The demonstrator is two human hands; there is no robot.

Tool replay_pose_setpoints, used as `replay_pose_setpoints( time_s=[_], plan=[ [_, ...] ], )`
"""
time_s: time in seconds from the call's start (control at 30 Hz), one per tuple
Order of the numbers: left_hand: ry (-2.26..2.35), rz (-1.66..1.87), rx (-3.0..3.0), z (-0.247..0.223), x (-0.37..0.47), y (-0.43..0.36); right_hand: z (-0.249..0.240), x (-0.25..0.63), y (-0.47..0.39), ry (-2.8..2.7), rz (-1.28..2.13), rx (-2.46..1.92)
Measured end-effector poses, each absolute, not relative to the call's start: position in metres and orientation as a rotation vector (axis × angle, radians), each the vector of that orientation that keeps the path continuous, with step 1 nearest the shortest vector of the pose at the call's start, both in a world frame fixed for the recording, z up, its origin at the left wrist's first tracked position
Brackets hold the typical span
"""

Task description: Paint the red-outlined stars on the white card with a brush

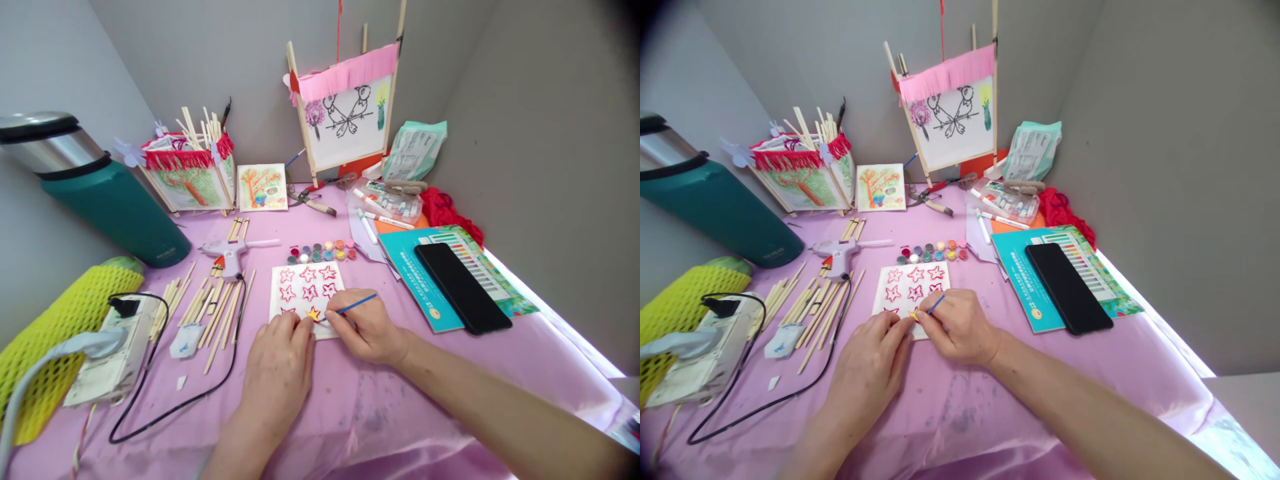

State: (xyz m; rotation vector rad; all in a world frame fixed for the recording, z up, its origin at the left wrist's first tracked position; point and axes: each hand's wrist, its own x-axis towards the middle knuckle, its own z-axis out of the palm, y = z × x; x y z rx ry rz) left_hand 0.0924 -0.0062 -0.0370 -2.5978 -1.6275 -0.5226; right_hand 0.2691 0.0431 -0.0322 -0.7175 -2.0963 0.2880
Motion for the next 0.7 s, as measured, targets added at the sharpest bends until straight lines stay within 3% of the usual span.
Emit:
replay_pose_setpoints(
  time_s=[0.5, 0.7],
  plan=[
    [-1.629, -0.523, -2.593, -0.0379, 0.0925, -0.0057, -0.0319, 0.2723, 0.0419, -1.916, 0.273, -0.79],
    [-1.602, -0.726, -2.619, -0.0369, 0.0895, -0.0094, -0.0355, 0.2714, 0.0426, -1.833, 0.331, -0.892]
  ],
)
